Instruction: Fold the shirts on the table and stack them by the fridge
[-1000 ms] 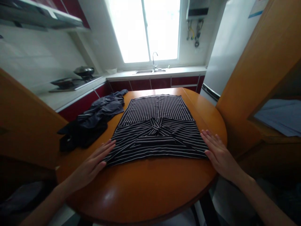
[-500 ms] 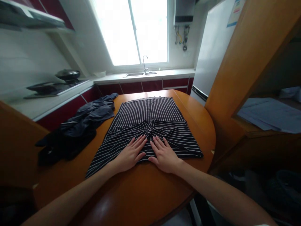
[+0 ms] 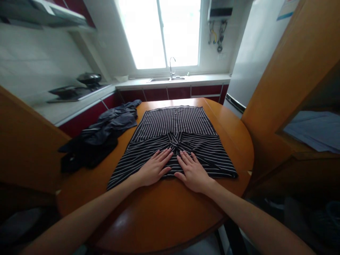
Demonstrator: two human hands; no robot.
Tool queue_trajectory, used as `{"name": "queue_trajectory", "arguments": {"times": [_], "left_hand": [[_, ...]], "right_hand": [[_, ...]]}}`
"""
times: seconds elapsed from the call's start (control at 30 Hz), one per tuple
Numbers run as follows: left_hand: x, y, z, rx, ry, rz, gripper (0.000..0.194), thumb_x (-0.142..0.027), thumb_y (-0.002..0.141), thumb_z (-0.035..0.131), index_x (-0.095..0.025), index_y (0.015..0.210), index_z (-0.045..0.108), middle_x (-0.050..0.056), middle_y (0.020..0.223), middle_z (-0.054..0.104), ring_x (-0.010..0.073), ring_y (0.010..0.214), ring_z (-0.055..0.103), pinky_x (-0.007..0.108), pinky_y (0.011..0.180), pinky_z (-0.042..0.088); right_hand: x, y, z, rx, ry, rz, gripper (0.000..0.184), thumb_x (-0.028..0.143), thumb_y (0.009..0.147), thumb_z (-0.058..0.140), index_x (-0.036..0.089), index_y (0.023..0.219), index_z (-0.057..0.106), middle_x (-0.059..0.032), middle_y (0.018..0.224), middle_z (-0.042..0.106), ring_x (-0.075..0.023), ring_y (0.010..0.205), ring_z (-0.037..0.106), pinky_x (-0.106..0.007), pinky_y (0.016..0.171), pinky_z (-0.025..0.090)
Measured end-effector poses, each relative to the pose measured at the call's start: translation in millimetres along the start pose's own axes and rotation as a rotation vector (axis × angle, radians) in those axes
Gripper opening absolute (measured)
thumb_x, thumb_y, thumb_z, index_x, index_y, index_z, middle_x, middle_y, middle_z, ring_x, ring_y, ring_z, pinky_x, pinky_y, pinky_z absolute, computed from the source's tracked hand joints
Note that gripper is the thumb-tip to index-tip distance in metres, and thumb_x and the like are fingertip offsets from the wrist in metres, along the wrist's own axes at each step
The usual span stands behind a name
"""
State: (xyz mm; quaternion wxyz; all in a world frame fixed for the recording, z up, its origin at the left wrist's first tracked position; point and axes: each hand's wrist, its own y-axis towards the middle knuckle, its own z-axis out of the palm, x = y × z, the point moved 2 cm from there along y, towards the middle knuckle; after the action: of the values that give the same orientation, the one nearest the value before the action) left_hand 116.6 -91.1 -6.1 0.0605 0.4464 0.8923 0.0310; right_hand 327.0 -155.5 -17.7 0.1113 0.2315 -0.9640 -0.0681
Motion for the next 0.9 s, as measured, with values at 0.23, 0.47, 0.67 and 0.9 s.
{"name": "queue_trajectory", "arguments": {"times": [0.23, 0.47, 0.67, 0.9], "left_hand": [[-0.1, -0.6, 0.8, -0.003, -0.003, 0.001, 0.067, -0.059, 0.105, 0.024, -0.020, 0.161, 0.023, 0.008, 0.166, 0.022, 0.0220, 0.155, 0.016, 0.044, 0.125, 0.015], [2.4, -1.6, 3.9, -0.010, 0.000, 0.003, 0.067, -0.057, 0.106, 0.025, -0.020, 0.161, 0.022, 0.008, 0.167, 0.021, 0.0222, 0.155, 0.016, 0.044, 0.125, 0.014], [-4.8, -1.0, -8.2, -0.053, 0.020, 0.062, 0.060, -0.051, 0.107, 0.030, -0.022, 0.159, 0.028, 0.010, 0.167, 0.021, 0.0248, 0.155, 0.014, 0.048, 0.125, 0.012], [-41.9, -4.8, -13.1, 0.011, -0.079, 0.213, 0.068, -0.046, 0.106, 0.037, -0.016, 0.162, 0.015, 0.011, 0.167, 0.018, 0.0223, 0.155, 0.011, 0.044, 0.127, 0.011]], "right_hand": [[-2.8, -3.3, 3.5, -0.013, -0.011, 0.065, 0.076, 0.063, 0.102, 0.026, 0.011, 0.157, 0.034, -0.0147, 0.165, 0.022, -0.0261, 0.154, 0.014, -0.049, 0.125, 0.016], [-19.8, -15.1, 15.6, -0.117, -0.049, 0.270, 0.085, 0.066, 0.100, 0.027, 0.003, 0.157, 0.030, -0.0225, 0.162, 0.026, -0.0308, 0.153, 0.018, -0.050, 0.124, 0.019], [-18.9, -12.2, 8.7, -0.276, -0.106, 0.335, 0.067, 0.042, 0.105, 0.027, -0.002, 0.156, 0.028, -0.0256, 0.159, 0.033, -0.0333, 0.153, 0.019, -0.056, 0.122, 0.021], [13.7, -12.6, -2.1, -0.179, 0.010, -0.070, 0.063, 0.028, 0.103, 0.034, 0.009, 0.161, 0.017, -0.0129, 0.166, 0.025, -0.0221, 0.155, 0.011, -0.046, 0.125, 0.022]]}}
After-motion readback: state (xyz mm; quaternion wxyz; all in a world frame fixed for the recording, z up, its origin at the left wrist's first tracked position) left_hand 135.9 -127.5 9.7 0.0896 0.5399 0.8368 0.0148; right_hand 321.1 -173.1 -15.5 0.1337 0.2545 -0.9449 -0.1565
